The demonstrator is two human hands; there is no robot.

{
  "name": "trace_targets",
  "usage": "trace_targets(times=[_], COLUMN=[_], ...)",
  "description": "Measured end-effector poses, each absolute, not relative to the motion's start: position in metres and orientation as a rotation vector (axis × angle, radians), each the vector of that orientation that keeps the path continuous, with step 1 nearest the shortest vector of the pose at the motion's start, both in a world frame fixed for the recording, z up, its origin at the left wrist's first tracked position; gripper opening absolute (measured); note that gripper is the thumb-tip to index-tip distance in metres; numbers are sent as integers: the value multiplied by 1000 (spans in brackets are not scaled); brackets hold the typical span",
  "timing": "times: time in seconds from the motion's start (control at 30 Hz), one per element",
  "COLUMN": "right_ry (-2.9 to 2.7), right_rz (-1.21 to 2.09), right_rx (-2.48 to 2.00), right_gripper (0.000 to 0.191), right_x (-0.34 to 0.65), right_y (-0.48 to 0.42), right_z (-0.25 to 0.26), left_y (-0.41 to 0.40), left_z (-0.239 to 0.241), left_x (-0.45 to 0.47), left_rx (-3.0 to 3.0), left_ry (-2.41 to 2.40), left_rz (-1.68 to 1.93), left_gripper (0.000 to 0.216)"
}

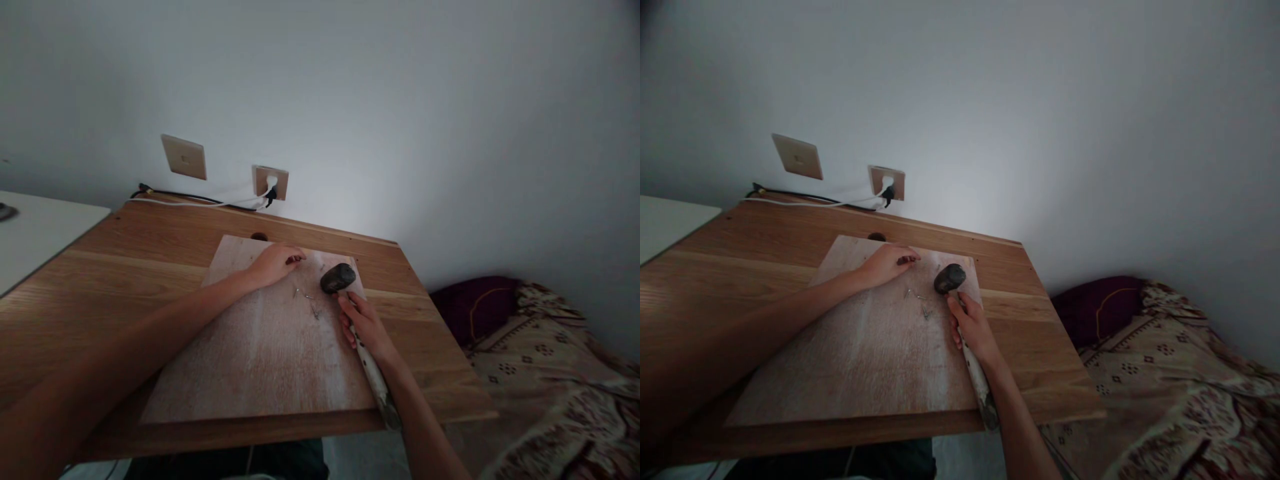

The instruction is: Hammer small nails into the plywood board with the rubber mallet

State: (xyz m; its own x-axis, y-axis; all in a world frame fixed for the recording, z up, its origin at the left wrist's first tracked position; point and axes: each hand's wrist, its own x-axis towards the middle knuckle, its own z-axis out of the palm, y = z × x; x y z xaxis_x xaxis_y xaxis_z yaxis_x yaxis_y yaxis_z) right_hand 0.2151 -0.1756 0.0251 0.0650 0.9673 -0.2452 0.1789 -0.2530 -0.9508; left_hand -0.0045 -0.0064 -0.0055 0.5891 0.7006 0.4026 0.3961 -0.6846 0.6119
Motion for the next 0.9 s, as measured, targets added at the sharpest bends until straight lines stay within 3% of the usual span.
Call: trace_targets(times=[0.47, 0.7, 0.9], right_ry=[-1223, -1401, -1529], right_rz=[1256, 1110, 993], right_rx=[-1552, -1496, -1512], right_gripper=[51, 35, 32], right_x=[213, 189, 166], right_y=[-178, -159, -127], right_z=[29, 62, 50], left_y=[-5, -9, -7], left_z=[-2, 1, -2], left_x=[-6, -3, -3], left_rx=[2387, 2261, 2176], left_ry=[873, 906, 907], left_rz=[909, 858, 879], left_gripper=[13, 27, 26])
